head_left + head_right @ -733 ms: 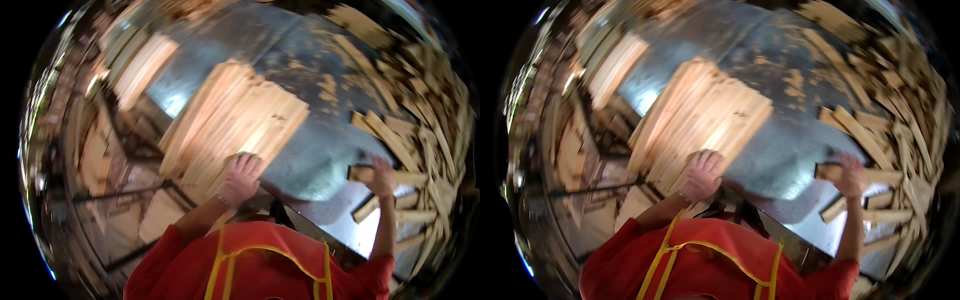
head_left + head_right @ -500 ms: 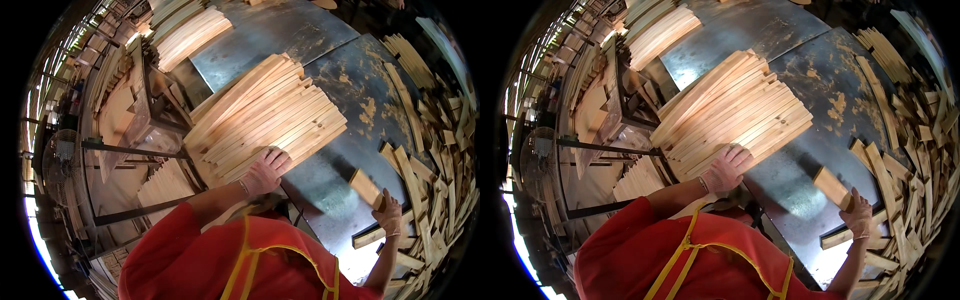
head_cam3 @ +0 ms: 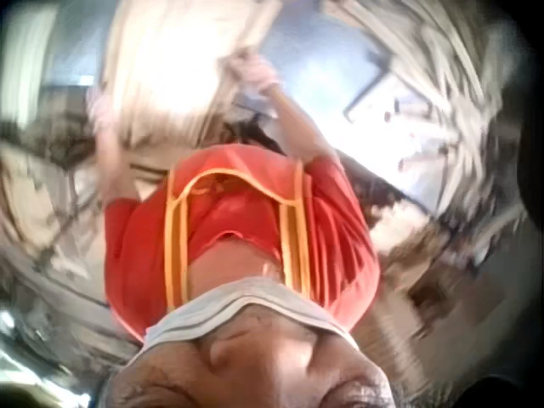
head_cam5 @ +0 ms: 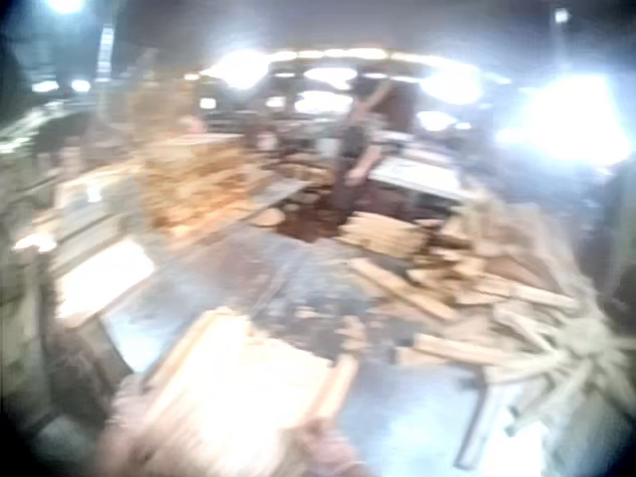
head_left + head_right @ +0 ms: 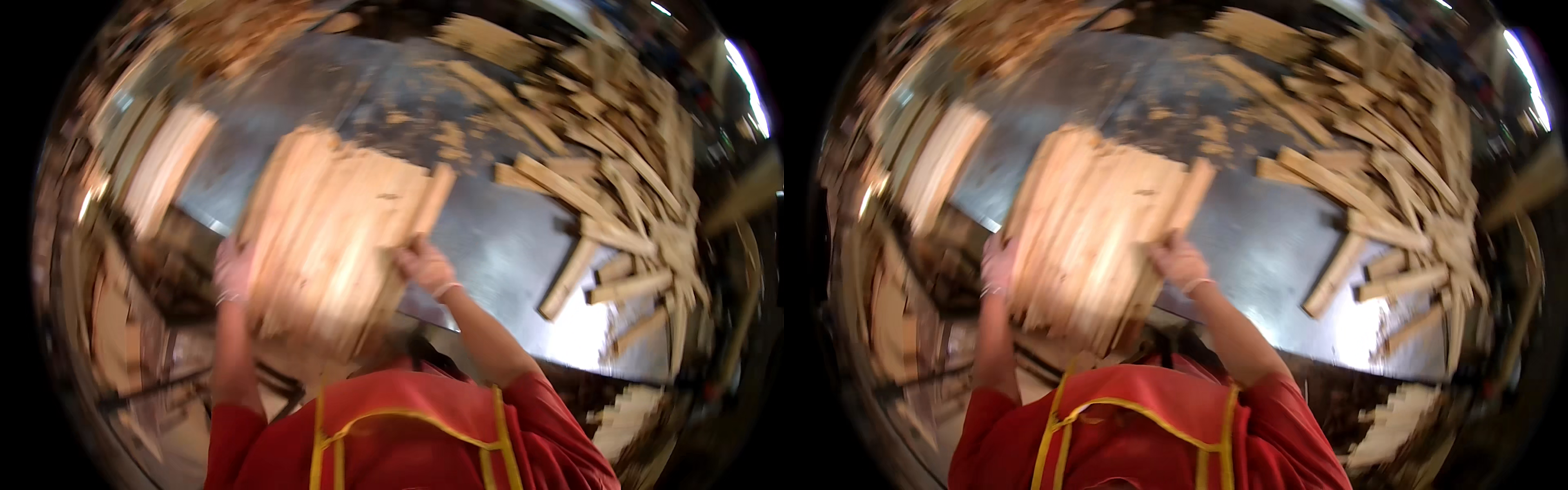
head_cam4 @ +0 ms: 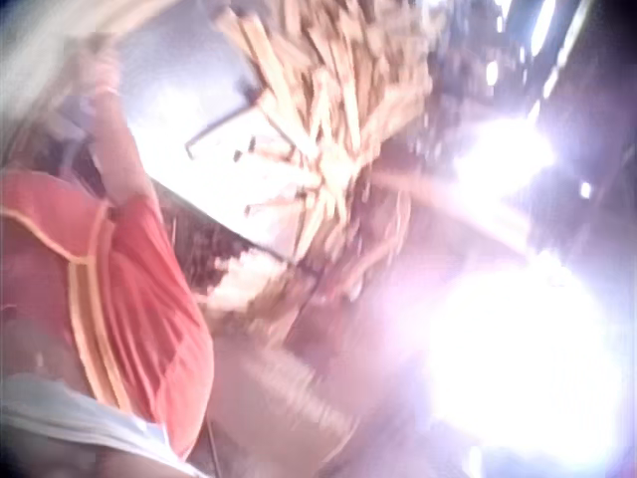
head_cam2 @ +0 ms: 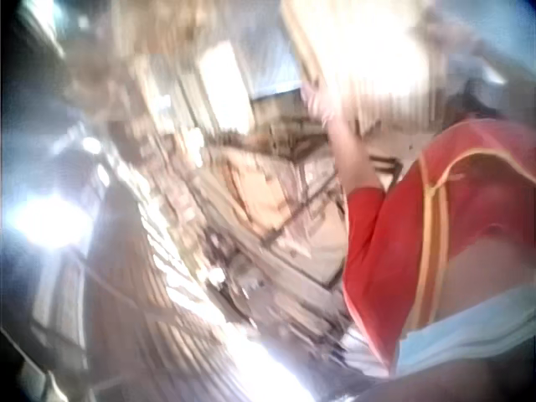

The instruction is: The person repeatedly picks up thin wooden planks from a large pile on a metal table and stacks them into a neat pile. The person uses both hands to align and place the planks one by one.

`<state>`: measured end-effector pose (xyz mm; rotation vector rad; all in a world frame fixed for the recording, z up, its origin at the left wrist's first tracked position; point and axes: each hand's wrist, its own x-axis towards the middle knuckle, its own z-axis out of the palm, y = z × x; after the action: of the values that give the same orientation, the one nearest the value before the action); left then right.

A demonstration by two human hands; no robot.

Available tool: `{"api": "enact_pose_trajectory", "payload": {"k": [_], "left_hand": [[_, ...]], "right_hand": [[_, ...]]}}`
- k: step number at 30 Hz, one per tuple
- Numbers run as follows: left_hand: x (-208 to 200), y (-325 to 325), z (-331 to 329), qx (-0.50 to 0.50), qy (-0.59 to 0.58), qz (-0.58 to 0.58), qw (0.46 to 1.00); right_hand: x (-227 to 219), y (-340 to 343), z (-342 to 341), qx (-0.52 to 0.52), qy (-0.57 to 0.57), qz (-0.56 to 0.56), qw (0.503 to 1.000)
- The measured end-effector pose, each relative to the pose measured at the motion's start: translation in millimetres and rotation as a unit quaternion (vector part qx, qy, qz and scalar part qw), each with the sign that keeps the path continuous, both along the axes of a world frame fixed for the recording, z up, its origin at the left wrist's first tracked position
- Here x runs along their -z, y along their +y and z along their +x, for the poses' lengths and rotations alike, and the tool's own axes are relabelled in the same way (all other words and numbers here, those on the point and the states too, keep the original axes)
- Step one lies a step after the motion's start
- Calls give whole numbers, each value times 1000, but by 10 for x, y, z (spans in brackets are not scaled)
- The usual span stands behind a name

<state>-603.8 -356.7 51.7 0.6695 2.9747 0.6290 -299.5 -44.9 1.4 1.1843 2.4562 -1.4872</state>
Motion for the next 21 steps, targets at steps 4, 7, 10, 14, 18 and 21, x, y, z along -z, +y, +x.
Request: {"api": "enact_pose_trajectory", "payload": {"k": [4, 7, 10, 14, 18, 21], "left_hand": [[254, -89, -90, -19, -185, 17, 982], [199, 87, 302, -48, -34, -56, 997], [126, 175, 529, -15, -24, 32, 999], [-32, 287, 882, 45, -59, 80, 994], [366, 181, 1053, 13, -163, 151, 975], [82, 567, 1378, -3, 1, -110, 994]], "right_hand": [[-241, -144, -43, 2, -110, 15, 994], [64, -123, 52, 108, -58, -15, 992], [132, -48, 148, 142, 35, -147, 978], [-57, 96, 438, 19, 82, -296, 951], [67, 320, 702, -81, 103, -263, 956], [-161, 940, 1363, 85, 119, -258, 955]]}}
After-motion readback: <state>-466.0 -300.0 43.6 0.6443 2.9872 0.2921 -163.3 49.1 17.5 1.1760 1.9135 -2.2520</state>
